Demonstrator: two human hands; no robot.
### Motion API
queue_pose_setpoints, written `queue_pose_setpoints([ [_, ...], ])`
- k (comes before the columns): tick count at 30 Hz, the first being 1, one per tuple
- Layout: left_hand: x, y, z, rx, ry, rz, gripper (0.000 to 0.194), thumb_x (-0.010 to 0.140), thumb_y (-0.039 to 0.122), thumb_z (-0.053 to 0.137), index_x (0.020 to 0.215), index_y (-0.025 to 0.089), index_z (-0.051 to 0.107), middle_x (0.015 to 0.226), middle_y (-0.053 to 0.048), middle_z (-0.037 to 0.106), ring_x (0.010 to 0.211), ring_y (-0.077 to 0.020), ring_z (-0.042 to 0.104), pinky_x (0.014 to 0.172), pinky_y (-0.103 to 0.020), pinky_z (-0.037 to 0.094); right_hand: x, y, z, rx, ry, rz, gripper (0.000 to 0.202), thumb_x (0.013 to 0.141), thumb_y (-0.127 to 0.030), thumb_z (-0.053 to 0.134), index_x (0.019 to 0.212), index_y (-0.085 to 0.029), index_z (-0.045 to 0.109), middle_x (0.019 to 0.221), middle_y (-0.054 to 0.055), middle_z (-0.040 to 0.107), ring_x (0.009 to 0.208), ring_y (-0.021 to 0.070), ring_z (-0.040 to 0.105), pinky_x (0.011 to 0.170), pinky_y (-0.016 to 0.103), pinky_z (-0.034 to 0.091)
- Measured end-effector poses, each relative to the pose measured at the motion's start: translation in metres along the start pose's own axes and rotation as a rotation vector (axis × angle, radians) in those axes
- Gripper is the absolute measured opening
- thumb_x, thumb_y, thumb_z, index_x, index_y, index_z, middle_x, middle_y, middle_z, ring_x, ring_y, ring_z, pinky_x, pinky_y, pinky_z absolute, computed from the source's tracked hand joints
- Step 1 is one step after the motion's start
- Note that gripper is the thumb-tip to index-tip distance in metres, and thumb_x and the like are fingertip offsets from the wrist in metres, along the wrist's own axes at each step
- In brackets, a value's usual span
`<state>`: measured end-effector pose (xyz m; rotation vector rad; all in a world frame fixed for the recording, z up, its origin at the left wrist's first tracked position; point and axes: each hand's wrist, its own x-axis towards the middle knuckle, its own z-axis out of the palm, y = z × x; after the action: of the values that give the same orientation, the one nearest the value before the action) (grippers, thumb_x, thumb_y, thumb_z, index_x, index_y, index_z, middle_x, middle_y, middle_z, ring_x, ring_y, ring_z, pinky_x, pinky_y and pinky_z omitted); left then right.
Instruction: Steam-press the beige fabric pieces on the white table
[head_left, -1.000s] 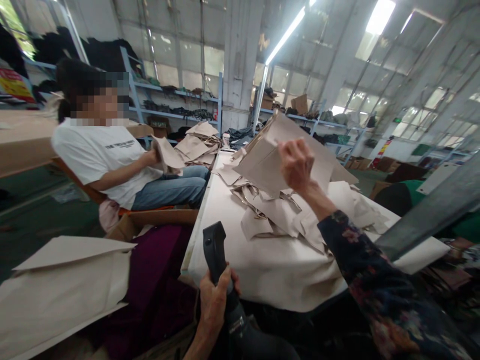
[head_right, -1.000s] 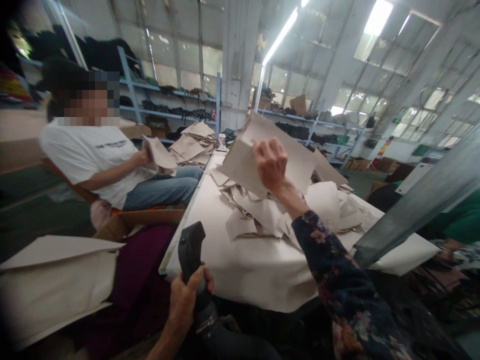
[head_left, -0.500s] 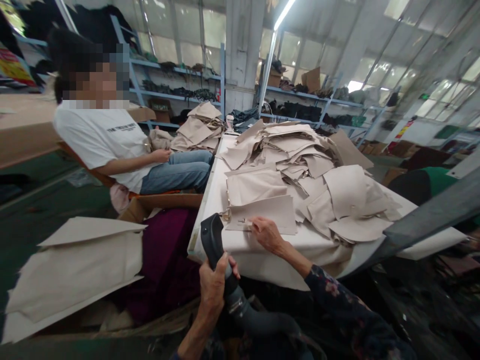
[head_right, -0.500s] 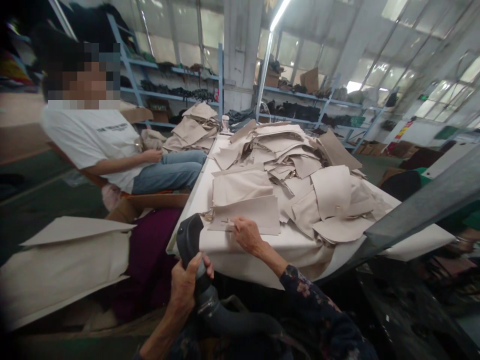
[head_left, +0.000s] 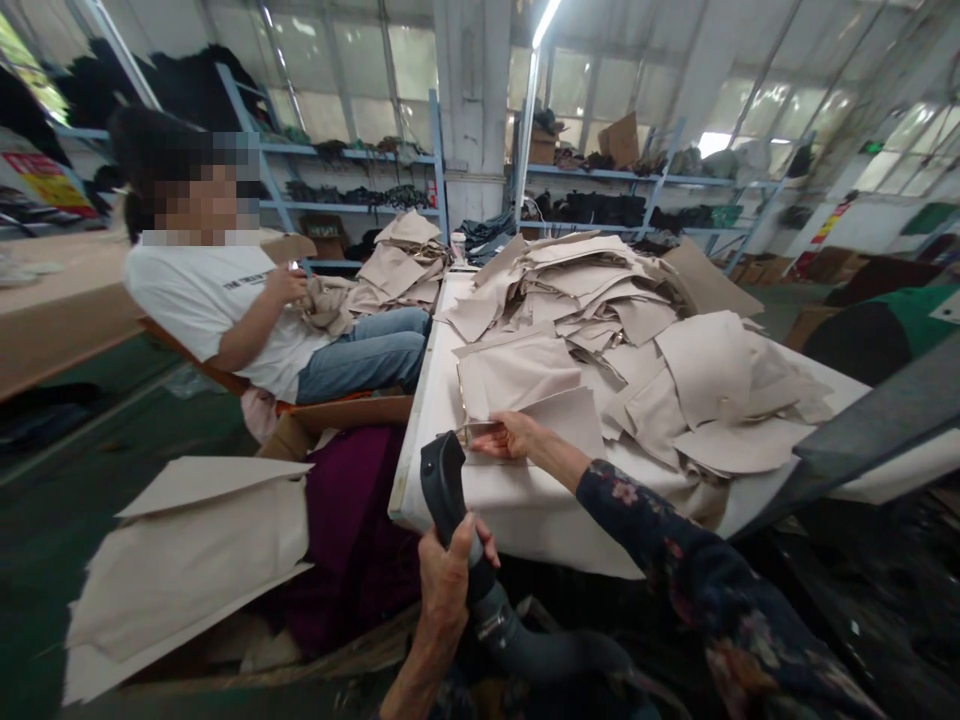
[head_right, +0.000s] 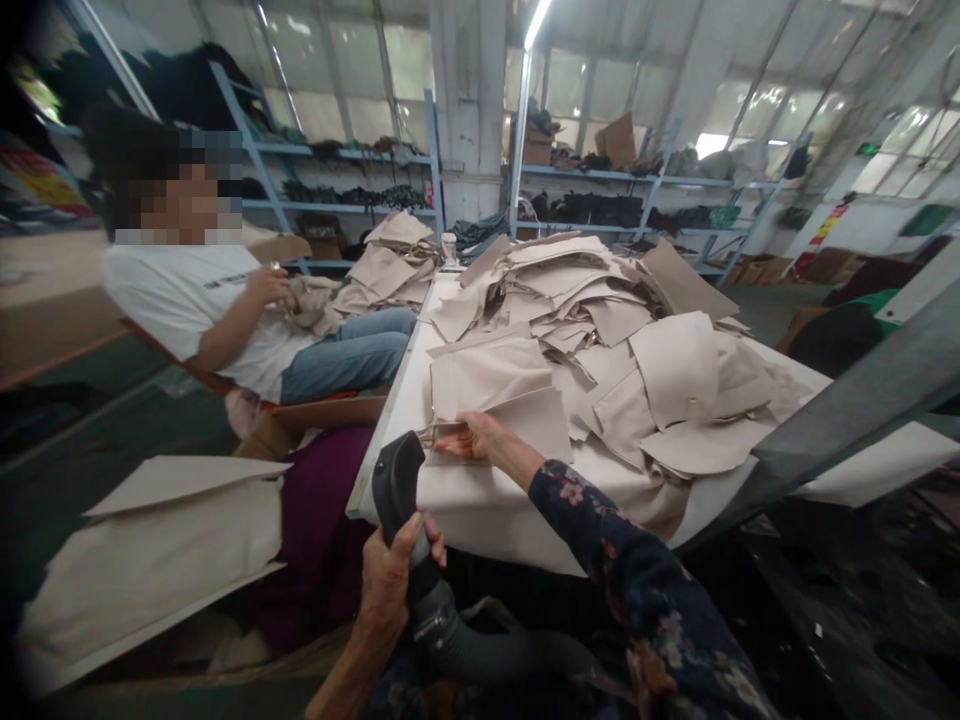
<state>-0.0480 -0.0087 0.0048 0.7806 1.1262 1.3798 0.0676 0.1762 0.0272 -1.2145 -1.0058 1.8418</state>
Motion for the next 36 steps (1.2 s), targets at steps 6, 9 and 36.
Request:
queue_pose_setpoints([
  [6, -0.002, -0.003, -0.005, -0.018, -0.002, 0.0, 0.029, 0.076, 0.043, 0.06, 0.071, 0.015, 0.054, 0.049, 0.001, 0.055, 0.04, -0.0125, 0.051, 0.043, -0.023, 0.04, -0.012, 0.028, 0.006, 0.101, 0.022, -0.188, 0.021, 0.092, -0.019, 0.044, 0.09, -0.008, 0.062, 0.082, 0.011, 0.072, 0.076, 0.0173, 0.07, 0.074, 0.03, 0.058],
  [9, -0.003, -0.002, -0.005, -0.012, -0.029, 0.007, 0.029, 0.076, 0.043, 0.06, 0.071, 0.015, 0.054, 0.049, 0.001, 0.055, 0.041, -0.0124, 0.051, 0.044, -0.024, 0.041, -0.022, 0.041, 0.008, 0.116, 0.018, -0.289, 0.022, 0.089, -0.029, 0.052, 0.091, -0.013, 0.066, 0.092, 0.008, 0.072, 0.084, 0.0168, 0.069, 0.084, 0.031, 0.055],
  [36, 0.005, -0.005, 0.007, 0.034, -0.075, 0.03, 0.026, 0.08, 0.041, 0.057, 0.08, 0.015, 0.052, 0.051, 0.002, 0.055, 0.042, -0.0106, 0.05, 0.043, -0.022, 0.04, -0.031, 0.057, -0.023, -0.478, -0.131, -0.479, 0.023, 0.083, -0.021, 0.052, 0.099, -0.022, 0.069, 0.107, -0.001, 0.069, 0.108, 0.0194, 0.06, 0.104, 0.035, 0.038],
])
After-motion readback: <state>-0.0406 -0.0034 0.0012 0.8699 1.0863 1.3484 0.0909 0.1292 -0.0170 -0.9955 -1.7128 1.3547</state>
